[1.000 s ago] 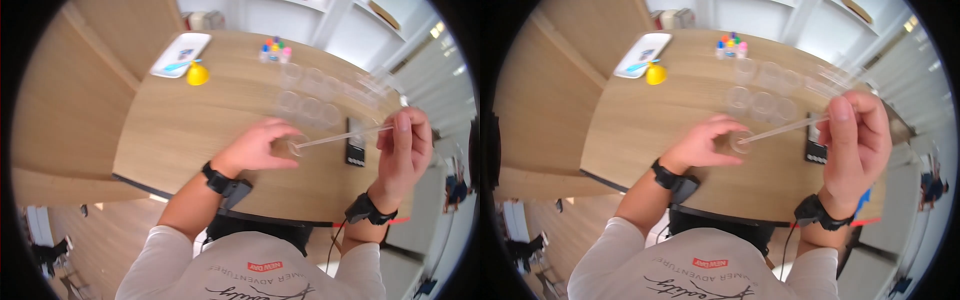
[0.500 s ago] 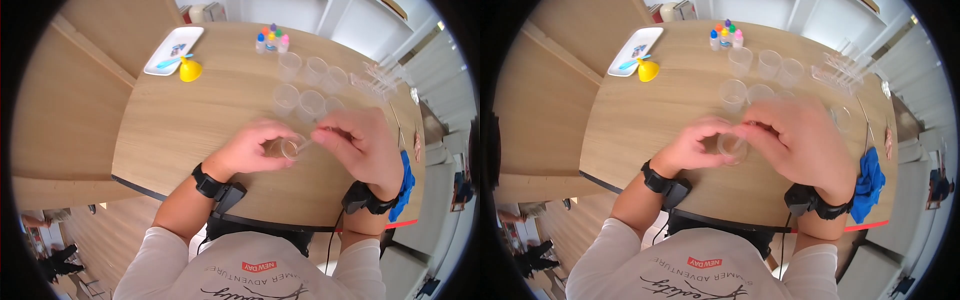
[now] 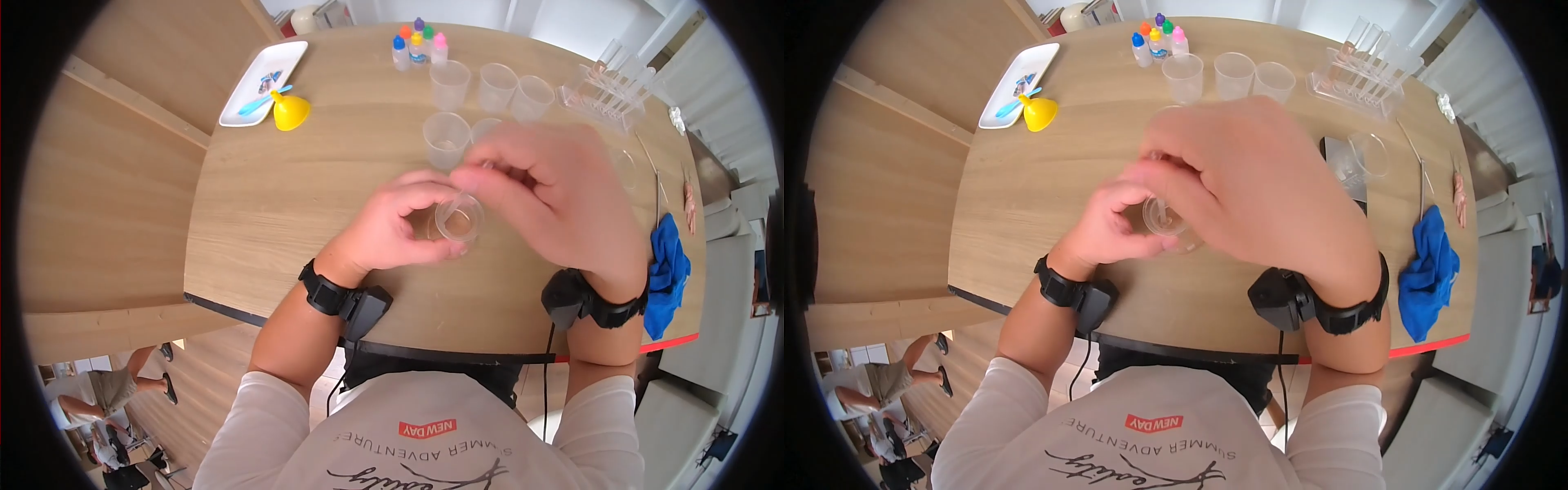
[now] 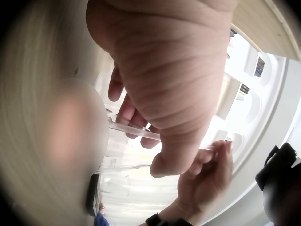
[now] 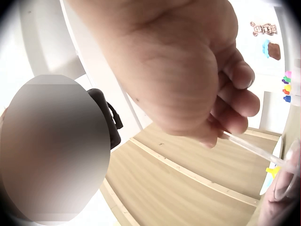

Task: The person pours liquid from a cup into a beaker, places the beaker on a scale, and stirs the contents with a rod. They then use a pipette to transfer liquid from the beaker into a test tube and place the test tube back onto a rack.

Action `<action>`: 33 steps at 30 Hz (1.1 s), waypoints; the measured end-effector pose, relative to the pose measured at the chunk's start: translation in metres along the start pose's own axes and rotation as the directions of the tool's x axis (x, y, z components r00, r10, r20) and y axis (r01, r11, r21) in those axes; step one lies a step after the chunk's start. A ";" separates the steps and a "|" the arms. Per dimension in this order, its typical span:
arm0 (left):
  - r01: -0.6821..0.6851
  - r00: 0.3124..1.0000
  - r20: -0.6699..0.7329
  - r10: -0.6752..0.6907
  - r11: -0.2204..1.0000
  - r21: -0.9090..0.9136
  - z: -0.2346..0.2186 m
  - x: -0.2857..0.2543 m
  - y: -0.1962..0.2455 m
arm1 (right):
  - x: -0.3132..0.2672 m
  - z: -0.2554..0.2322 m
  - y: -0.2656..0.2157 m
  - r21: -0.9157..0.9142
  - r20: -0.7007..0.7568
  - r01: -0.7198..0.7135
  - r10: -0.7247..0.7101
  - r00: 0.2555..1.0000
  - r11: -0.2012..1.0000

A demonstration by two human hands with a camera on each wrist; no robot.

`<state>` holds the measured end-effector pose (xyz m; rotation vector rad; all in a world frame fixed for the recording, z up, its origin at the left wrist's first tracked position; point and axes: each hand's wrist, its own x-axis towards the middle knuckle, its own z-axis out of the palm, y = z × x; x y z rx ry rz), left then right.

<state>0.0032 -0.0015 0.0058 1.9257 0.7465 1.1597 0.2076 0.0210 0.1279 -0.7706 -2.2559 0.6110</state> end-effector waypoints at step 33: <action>0.126 0.992 0.010 -0.126 0.978 -0.165 0.001 -0.001 0.002 | 0.002 -0.001 0.008 0.033 0.098 0.048 -0.051 0.994 0.998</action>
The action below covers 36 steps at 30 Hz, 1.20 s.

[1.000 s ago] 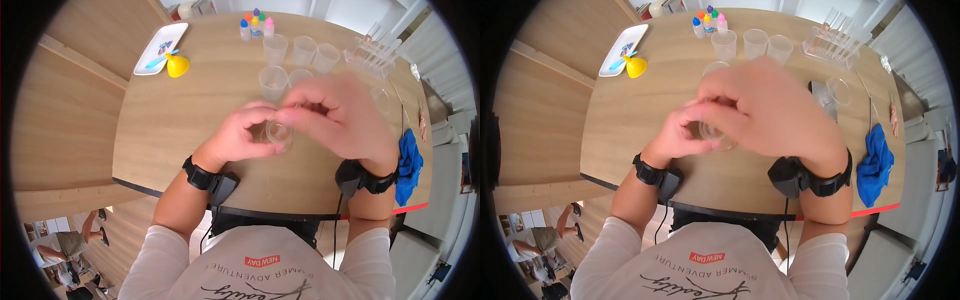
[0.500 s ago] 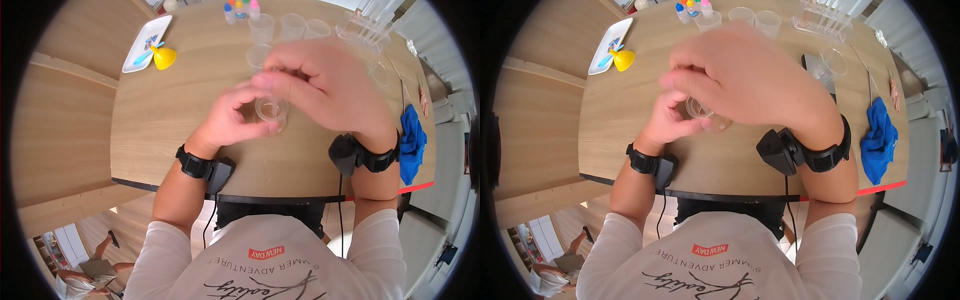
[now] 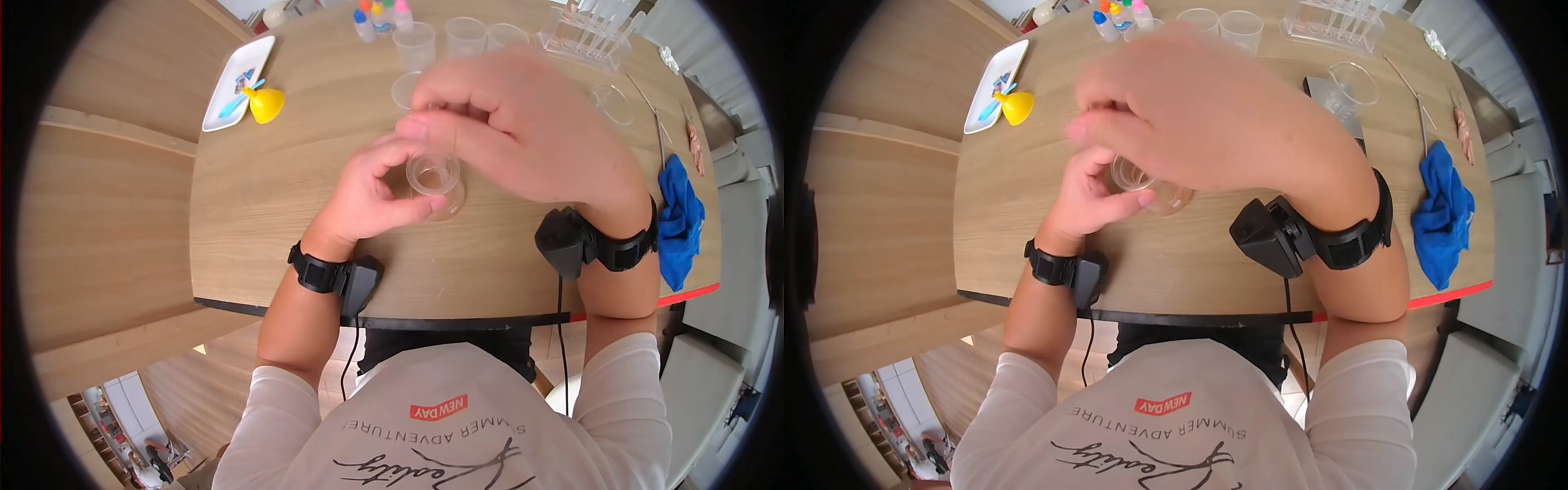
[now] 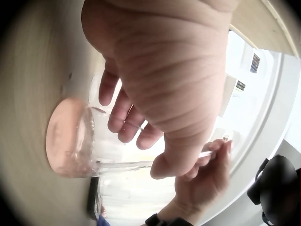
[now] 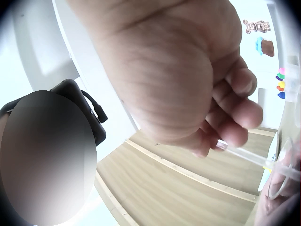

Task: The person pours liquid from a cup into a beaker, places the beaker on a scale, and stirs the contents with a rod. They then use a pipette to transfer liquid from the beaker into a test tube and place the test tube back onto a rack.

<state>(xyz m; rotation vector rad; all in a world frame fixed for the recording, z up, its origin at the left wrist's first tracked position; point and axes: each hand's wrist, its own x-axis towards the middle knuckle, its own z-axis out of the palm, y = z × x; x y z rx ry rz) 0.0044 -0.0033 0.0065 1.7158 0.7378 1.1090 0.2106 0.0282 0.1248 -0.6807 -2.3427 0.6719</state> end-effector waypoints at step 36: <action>-0.256 0.965 0.120 0.231 0.925 0.280 -0.010 0.010 0.009 | 0.002 0.000 -0.010 -0.052 0.043 -0.035 0.037 0.998 0.998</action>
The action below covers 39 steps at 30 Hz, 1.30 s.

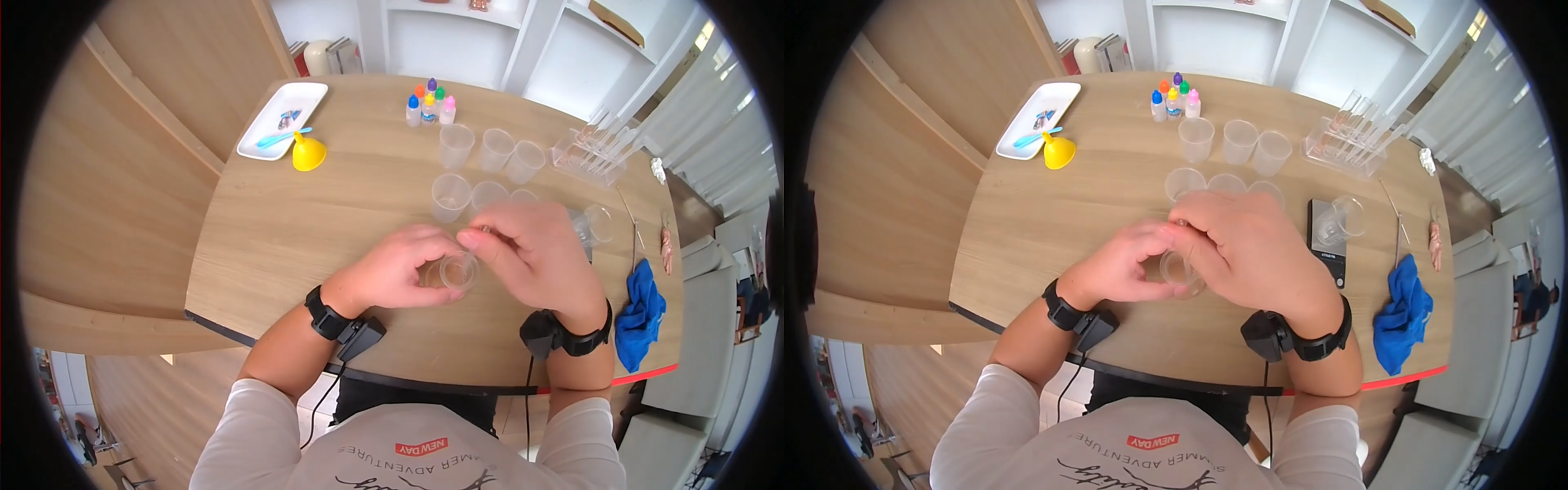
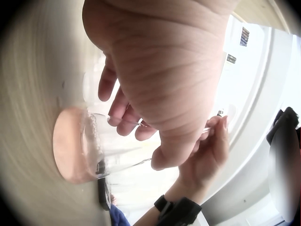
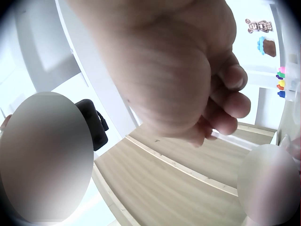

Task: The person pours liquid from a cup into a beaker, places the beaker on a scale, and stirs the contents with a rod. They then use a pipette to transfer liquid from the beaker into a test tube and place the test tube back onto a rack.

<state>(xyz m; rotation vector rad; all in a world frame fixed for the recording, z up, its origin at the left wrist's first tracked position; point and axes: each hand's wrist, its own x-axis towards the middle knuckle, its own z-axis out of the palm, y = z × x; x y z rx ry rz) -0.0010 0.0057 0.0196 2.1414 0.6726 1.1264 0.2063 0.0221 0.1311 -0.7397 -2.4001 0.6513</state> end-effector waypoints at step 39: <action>0.014 1.000 -0.016 -0.014 1.000 0.021 0.001 -0.002 -0.003 | 0.001 0.007 0.001 0.039 -0.035 0.042 -0.040 0.999 0.998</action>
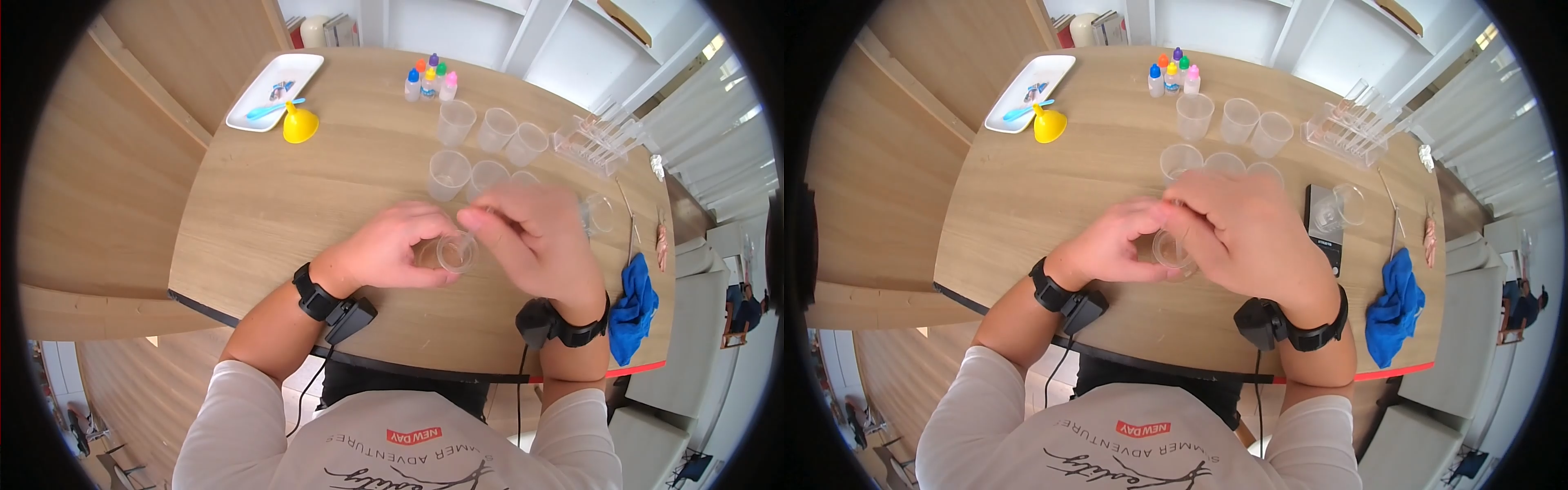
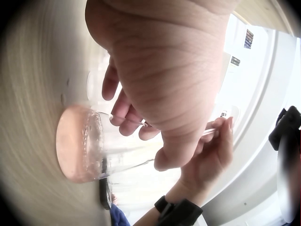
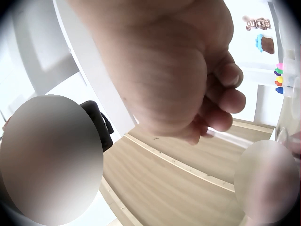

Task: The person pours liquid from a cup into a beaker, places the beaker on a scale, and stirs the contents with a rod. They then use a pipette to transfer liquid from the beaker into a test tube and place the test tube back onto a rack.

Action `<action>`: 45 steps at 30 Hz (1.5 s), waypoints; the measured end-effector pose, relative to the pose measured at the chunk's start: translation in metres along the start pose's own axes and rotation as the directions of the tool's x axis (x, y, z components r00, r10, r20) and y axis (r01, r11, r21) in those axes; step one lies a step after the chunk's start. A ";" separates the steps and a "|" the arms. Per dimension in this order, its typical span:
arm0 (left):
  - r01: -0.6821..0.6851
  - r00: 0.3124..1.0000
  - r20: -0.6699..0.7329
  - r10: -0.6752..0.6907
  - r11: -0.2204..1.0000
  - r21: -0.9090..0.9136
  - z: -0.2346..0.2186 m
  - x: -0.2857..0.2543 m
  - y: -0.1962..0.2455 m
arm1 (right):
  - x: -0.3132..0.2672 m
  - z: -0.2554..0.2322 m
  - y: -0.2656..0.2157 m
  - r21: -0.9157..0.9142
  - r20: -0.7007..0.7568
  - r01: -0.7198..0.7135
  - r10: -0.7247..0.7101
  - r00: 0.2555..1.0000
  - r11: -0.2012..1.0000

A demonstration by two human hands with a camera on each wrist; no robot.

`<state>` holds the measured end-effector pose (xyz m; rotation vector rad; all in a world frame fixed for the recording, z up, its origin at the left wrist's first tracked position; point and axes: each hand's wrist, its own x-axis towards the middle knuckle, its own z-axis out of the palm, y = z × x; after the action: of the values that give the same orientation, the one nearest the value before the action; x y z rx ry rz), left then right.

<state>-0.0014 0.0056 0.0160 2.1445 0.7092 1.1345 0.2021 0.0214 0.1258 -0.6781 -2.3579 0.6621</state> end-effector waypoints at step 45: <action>0.023 1.000 0.011 -0.023 1.000 0.016 0.001 0.001 0.002 | 0.000 -0.002 -0.002 -0.034 -0.065 0.006 -0.008 0.998 0.999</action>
<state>0.0003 0.0046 0.0181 2.1492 0.7383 1.1079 0.2026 0.0205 0.1285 -0.6951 -2.3153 0.5893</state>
